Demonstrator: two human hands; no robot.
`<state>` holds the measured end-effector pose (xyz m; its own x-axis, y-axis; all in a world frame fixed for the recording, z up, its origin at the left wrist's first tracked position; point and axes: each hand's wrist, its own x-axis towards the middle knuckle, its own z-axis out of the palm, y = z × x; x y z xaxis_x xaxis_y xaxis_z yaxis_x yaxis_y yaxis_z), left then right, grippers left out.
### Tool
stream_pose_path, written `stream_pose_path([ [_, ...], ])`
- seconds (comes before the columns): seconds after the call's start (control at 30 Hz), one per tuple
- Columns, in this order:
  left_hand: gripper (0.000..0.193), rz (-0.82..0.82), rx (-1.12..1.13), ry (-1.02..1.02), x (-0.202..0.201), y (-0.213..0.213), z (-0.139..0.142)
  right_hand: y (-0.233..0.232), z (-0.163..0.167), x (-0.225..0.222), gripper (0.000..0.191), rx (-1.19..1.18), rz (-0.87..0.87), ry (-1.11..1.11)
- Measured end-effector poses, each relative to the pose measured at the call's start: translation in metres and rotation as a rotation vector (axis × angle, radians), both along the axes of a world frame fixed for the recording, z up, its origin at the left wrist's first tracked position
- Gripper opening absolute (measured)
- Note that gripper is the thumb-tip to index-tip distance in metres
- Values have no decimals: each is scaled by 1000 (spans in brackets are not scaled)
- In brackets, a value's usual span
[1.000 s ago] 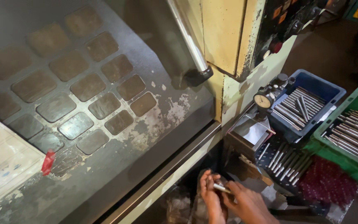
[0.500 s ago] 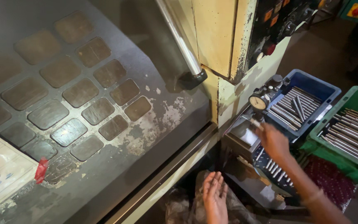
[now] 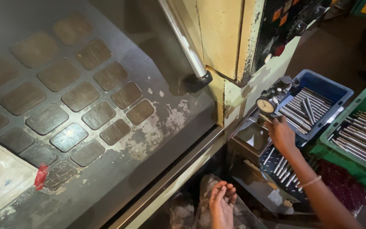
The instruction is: The person opens a machine door, removes a metal rod, measures it with a dial indicator, and places it into a blue bin. The person repeats this process with another rod, measuring and placing it into the bin.
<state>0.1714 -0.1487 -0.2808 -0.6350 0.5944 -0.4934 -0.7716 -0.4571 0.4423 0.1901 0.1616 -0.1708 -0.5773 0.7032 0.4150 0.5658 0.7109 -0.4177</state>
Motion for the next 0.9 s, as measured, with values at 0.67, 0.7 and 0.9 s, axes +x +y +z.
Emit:
stream_pose_path([
  [0.67,19,-1,47,2,3,-7,23,-53,-2,-9,20,-425,110,277],
  [0.7,19,-1,59,13,3,-7,23,-51,-3,-10,18,-447,182,347],
  [0.9,20,-24,59,-19,5,-5,26,-54,-8,-11,21,-447,224,347],
])
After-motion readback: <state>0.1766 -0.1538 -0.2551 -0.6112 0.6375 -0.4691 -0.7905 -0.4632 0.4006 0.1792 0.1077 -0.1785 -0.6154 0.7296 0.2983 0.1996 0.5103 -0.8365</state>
